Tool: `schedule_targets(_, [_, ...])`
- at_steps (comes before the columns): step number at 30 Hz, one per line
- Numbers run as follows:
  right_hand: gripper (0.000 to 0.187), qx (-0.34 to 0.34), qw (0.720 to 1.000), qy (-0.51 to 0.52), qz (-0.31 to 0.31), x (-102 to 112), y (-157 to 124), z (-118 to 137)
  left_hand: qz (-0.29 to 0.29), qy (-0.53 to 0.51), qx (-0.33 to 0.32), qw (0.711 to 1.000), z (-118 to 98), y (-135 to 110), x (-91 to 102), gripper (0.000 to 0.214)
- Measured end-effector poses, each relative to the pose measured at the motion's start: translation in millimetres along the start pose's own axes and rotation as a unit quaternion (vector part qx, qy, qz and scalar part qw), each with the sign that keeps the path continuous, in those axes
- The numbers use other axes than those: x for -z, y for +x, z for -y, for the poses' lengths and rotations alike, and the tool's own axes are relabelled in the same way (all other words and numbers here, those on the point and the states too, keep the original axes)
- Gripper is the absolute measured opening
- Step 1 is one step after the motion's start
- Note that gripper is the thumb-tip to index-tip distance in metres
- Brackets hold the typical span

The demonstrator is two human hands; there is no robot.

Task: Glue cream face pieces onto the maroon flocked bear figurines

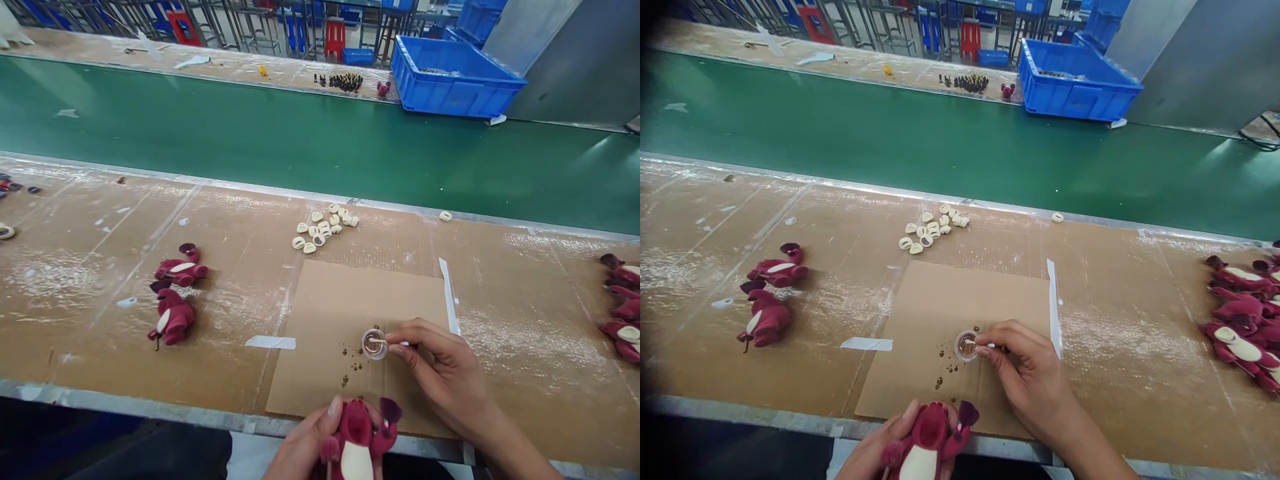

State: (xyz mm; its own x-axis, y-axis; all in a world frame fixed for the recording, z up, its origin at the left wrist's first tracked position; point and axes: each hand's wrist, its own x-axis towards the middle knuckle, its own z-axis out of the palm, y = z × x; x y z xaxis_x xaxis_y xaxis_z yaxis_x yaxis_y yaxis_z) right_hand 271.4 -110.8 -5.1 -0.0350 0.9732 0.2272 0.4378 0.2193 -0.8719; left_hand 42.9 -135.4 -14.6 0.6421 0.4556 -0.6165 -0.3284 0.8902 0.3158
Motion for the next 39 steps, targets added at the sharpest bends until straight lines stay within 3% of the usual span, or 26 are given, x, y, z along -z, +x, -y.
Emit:
schedule_targets(4, [0.012, -0.006, 1.0, 0.002, -0.004, 1, -1, 0, -0.038, -0.024, 0.011, 0.999, 8, 8, -5.5, 0.052])
schedule_targets(12, [0.014, -0.015, 0.999, 0.012, -0.044, -3, -9, 3, -0.032, -0.11, 0.023, 0.993, 5, 12, -18.3, 0.034])
schedule_targets(15, [0.016, -0.009, 0.998, 0.026, -0.064, 2, -14, 15, -0.031, -0.111, 0.02, 0.993, 5, 15, -19.2, 0.036])
schedule_targets(24, [0.036, 0.087, 0.993, 0.067, 0.035, 9, -23, 41, -0.034, -0.134, 0.038, 0.99, 12, 16, -16.2, 0.039])
schedule_targets(31, [0.036, 0.11, 0.992, 0.034, 0.045, 7, -22, 43, -0.039, -0.124, 0.044, 0.99, 3, 8, -30.8, 0.038])
schedule_targets(39, [0.039, 0.113, 0.991, 0.038, 0.059, 10, -29, 44, -0.009, -0.108, 0.043, 0.993, 10, 8, -25.9, 0.042])
